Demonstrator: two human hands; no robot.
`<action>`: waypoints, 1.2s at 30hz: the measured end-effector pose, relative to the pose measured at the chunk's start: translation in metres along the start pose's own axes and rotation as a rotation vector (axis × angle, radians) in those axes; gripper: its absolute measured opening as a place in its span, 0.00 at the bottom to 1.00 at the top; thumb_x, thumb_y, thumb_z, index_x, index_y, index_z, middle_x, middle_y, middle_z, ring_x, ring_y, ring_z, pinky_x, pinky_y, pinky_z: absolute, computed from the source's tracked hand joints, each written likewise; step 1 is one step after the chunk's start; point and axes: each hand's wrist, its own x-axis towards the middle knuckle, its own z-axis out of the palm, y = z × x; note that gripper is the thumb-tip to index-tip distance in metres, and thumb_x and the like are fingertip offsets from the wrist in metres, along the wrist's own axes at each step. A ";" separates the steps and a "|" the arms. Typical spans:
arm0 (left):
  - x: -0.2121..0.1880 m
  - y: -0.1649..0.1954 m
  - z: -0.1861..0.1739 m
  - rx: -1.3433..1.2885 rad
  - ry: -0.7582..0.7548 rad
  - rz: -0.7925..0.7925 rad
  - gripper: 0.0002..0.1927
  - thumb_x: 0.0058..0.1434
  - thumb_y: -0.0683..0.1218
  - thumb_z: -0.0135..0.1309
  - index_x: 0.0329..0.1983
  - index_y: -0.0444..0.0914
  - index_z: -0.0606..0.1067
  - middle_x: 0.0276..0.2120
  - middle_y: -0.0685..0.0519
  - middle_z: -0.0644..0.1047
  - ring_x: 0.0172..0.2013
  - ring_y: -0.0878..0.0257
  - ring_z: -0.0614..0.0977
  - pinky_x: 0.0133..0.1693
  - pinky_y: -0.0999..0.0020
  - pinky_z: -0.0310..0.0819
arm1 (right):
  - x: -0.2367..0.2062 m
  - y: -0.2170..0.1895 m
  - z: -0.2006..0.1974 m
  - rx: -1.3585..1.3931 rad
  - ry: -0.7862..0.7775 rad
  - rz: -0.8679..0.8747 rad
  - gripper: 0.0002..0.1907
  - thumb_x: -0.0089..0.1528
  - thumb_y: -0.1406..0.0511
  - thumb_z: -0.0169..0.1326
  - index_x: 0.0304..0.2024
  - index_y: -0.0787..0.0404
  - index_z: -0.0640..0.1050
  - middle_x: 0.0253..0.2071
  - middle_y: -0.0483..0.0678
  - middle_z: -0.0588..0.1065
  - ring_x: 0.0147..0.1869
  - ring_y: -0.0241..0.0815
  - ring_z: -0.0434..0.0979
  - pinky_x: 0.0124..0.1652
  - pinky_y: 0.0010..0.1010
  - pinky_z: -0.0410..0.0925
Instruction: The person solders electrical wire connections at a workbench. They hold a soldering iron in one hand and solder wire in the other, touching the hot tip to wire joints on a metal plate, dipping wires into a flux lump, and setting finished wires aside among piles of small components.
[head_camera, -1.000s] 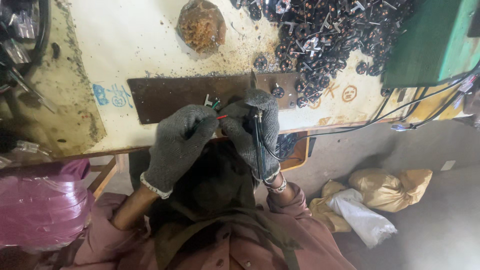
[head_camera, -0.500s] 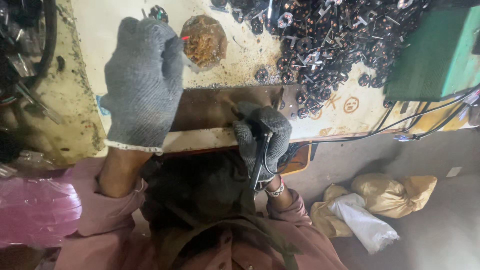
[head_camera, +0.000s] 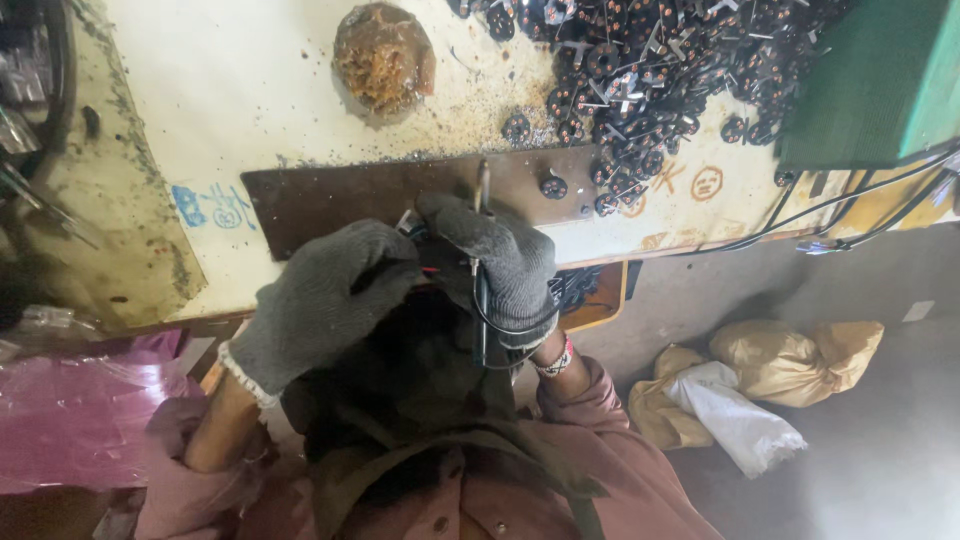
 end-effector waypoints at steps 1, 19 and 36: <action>-0.002 -0.003 0.003 0.034 0.013 0.023 0.06 0.63 0.41 0.59 0.41 0.35 0.76 0.39 0.44 0.79 0.38 0.47 0.83 0.40 0.59 0.77 | -0.002 0.003 0.000 0.018 -0.004 -0.021 0.18 0.60 0.69 0.66 0.51 0.58 0.78 0.52 0.51 0.81 0.54 0.51 0.84 0.52 0.36 0.76; 0.004 -0.004 -0.002 0.292 0.169 0.196 0.06 0.65 0.40 0.58 0.44 0.36 0.76 0.44 0.45 0.78 0.45 0.47 0.82 0.45 0.58 0.78 | -0.007 -0.004 0.005 -0.168 -0.018 0.228 0.15 0.58 0.65 0.68 0.48 0.56 0.82 0.42 0.49 0.82 0.43 0.51 0.84 0.43 0.37 0.75; 0.010 -0.003 0.015 0.427 0.259 0.183 0.04 0.67 0.42 0.59 0.43 0.39 0.76 0.38 0.48 0.78 0.36 0.51 0.83 0.36 0.61 0.77 | -0.016 0.015 0.006 0.023 0.039 0.125 0.24 0.60 0.64 0.71 0.56 0.53 0.75 0.49 0.47 0.82 0.50 0.46 0.87 0.51 0.35 0.78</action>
